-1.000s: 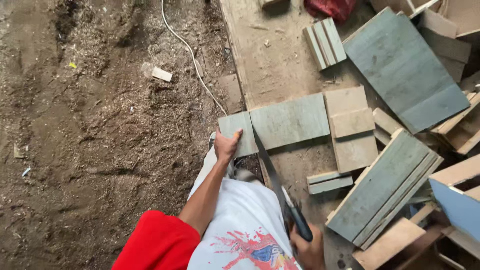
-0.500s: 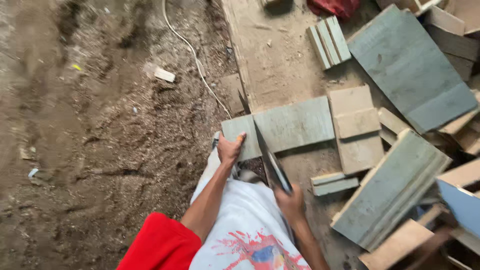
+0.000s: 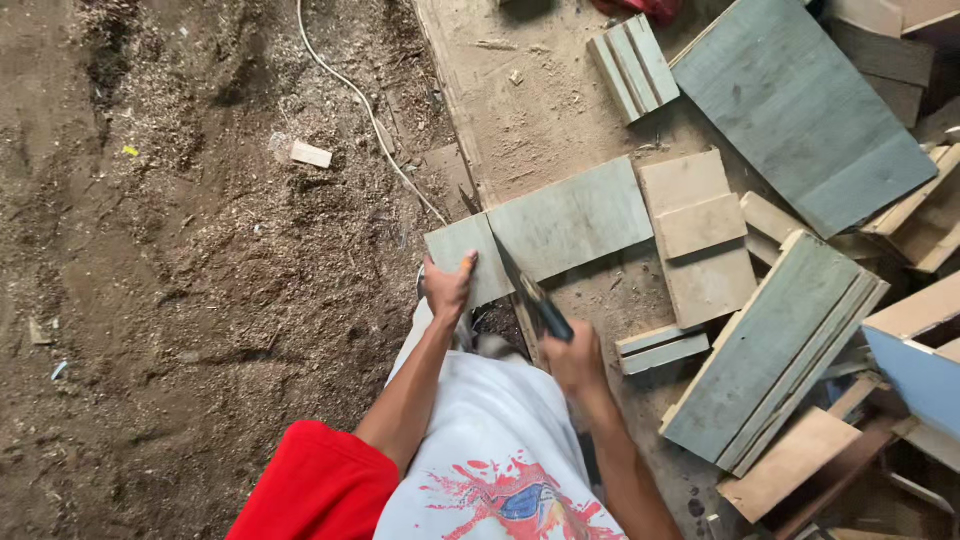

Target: The person uses a hand saw to cut a rectangular wooden plank placed on a workbench. They hold the plank with their left hand and saw with their right hand, completing the cut and separating the piece.

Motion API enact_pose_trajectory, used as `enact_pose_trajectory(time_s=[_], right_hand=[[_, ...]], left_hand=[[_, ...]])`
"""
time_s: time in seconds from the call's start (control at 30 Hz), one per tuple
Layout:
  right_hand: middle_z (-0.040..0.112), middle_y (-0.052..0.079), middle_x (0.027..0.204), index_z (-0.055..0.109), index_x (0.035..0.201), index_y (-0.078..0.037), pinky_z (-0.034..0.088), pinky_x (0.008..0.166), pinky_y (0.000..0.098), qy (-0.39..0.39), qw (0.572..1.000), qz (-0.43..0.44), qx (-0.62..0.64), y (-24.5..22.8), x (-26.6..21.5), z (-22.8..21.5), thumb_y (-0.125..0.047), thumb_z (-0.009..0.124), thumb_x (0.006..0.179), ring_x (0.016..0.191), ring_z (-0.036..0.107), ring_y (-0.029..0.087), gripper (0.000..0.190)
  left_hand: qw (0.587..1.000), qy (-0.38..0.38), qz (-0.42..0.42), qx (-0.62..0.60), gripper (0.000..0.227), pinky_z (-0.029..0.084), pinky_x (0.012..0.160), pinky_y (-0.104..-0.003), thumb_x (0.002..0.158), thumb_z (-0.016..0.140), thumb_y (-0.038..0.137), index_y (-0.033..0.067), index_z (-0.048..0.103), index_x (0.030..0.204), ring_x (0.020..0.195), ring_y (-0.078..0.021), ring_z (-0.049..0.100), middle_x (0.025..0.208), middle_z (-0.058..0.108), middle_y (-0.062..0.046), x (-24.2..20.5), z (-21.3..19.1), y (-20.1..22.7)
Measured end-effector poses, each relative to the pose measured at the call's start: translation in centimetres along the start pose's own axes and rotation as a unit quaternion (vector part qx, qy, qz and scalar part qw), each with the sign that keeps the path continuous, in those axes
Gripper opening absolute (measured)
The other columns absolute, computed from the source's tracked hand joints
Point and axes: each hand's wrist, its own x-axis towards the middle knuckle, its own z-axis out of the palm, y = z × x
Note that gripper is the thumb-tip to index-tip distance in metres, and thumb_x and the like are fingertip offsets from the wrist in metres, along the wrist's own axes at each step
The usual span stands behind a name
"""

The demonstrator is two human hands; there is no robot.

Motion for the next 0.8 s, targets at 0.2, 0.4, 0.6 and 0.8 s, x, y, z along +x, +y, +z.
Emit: enact_pose_trajectory(time_s=[0.2,0.4,0.6,0.8], right_hand=[[0.062,0.008,0.064,0.053,0.109,-0.007,0.048,0.046,0.0363,0.021,0.998,0.051,0.014,-5.2,0.1,-2.0,-0.013,0.072,0.080,0.049,0.059,0.018,0.035],[0.065,0.002,0.071,0.047,0.123,-0.011,0.053,0.043,0.0356,-0.005,0.994,0.107,0.020,-11.1,-4.0,-6.3,-0.024,0.070,0.087,0.053,0.062,0.013,0.044],[0.068,0.008,0.064,0.055,0.129,-0.017,0.052,0.041,0.0346,-0.021,0.994,0.074,-0.080,-15.6,-7.7,-9.4,-0.030,0.071,0.088,0.044,0.061,0.018,0.046],[0.070,0.015,0.069,0.055,0.131,-0.011,0.053,0.049,0.0430,0.009,0.992,0.082,-0.100,-16.3,-7.5,-10.0,-0.024,0.066,0.095,0.051,0.065,0.025,0.041]], left_hand=[[1.000,-0.001,0.021,-0.018,0.079,0.055,0.093,-0.042,0.072,0.089,0.051,-0.0003,0.059,0.125,0.103,-0.0348,0.073,0.114,0.074,-0.022,-0.2,-0.7,0.7],[0.999,-0.025,0.013,-0.018,0.075,0.055,0.091,-0.043,0.068,0.087,0.049,0.0028,0.062,0.121,0.100,-0.0347,0.073,0.107,0.076,-0.021,0.0,-2.1,0.3],[0.996,-0.009,0.081,-0.037,0.078,0.055,0.085,-0.044,0.069,0.089,0.046,-0.0004,0.061,0.124,0.096,-0.0364,0.072,0.105,0.075,-0.021,0.5,-1.2,-1.6],[0.999,-0.010,0.041,-0.024,0.078,0.057,0.086,-0.043,0.070,0.091,0.046,-0.0038,0.059,0.120,0.095,-0.0349,0.074,0.103,0.076,-0.022,-0.2,-0.2,-1.5]])
